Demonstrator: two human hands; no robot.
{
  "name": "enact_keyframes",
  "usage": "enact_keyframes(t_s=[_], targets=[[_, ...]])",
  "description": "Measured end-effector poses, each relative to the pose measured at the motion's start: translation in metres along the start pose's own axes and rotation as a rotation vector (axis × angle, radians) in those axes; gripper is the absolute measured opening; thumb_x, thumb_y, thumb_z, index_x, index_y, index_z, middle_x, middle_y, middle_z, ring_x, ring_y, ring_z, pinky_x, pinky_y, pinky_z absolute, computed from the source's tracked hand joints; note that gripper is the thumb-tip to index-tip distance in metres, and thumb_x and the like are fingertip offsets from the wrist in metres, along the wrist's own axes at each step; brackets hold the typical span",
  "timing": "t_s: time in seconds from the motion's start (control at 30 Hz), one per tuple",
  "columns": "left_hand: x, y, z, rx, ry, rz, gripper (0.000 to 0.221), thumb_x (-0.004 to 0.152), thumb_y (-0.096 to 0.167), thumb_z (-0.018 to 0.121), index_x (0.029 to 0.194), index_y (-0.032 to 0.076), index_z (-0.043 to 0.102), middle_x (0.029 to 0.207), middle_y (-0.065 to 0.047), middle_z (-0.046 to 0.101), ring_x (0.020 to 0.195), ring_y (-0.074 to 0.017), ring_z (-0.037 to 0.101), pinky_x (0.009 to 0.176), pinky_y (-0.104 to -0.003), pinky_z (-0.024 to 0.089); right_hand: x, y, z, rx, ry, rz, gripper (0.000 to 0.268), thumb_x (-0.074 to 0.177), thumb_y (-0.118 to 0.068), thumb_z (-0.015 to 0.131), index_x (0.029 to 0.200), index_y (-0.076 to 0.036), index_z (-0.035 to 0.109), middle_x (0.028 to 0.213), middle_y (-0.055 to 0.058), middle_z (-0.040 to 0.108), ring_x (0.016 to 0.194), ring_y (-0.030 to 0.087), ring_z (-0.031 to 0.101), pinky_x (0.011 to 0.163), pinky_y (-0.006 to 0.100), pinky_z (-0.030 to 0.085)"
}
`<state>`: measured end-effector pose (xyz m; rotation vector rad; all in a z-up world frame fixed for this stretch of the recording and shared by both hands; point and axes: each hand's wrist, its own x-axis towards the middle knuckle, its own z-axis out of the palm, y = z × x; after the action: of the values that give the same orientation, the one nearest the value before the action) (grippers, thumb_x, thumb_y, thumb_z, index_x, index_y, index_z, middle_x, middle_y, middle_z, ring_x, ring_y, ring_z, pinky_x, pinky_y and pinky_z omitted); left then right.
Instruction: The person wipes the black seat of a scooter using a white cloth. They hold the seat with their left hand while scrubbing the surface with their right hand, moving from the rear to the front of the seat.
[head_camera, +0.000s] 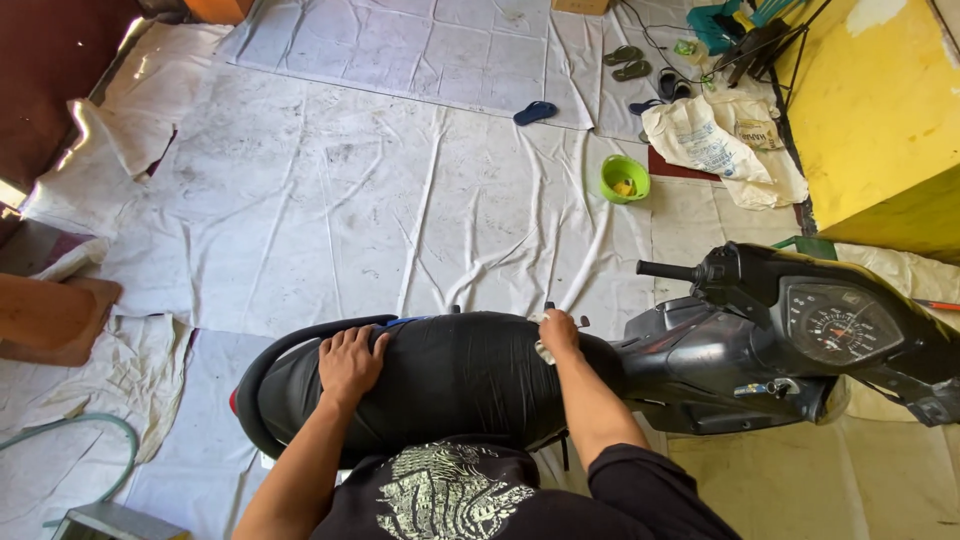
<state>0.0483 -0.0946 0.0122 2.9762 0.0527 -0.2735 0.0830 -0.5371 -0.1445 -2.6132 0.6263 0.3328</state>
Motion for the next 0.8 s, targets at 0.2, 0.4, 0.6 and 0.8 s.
enact_keyframes(t_s=[0.2,0.4,0.6,0.8], targets=[[-0.009,-0.002,-0.016,-0.040,-0.024,0.049,0.061,0.105,0.068,0.027,0.138,0.027,0.058,0.138,-0.003,0.063,0.138,-0.0240,0.052,0.116,-0.041,0.031,-0.059,-0.143,0.028,0.362,0.066,-0.398,0.030,0.087,-0.009,0.056,0.109,-0.009,0.076,0.111,0.019,0.074,0.109,0.044,0.068,0.095,0.054,0.056],[-0.007,-0.011,-0.016,-0.071,-0.065,0.073,0.060,0.105,0.065,0.032,0.142,0.025,0.056,0.142,-0.003,0.061,0.140,-0.0240,0.050,0.117,-0.042,0.031,-0.079,-0.132,-0.024,0.303,-0.033,-0.486,0.035,0.089,-0.004,0.055,0.116,-0.009,0.075,0.122,0.022,0.069,0.120,0.045,0.063,0.103,0.053,0.052],[-0.025,-0.045,-0.031,-0.148,-0.051,-0.004,0.047,0.103,0.058,0.043,0.142,0.035,0.056,0.144,0.005,0.060,0.142,-0.0204,0.048,0.118,-0.042,0.031,-0.036,-0.131,0.030,0.105,-0.012,-0.197,0.030,0.091,-0.022,0.057,0.114,-0.025,0.076,0.107,0.010,0.076,0.108,0.036,0.072,0.091,0.048,0.059],[-0.058,-0.094,-0.040,-0.454,0.060,-0.061,0.044,0.107,0.045,0.049,0.144,0.022,0.058,0.143,-0.012,0.062,0.134,-0.0354,0.055,0.112,-0.048,0.042,-0.089,-0.242,0.059,0.311,-0.036,-0.519,0.025,0.090,-0.015,0.060,0.107,-0.018,0.077,0.104,0.012,0.076,0.107,0.039,0.071,0.091,0.050,0.059]])
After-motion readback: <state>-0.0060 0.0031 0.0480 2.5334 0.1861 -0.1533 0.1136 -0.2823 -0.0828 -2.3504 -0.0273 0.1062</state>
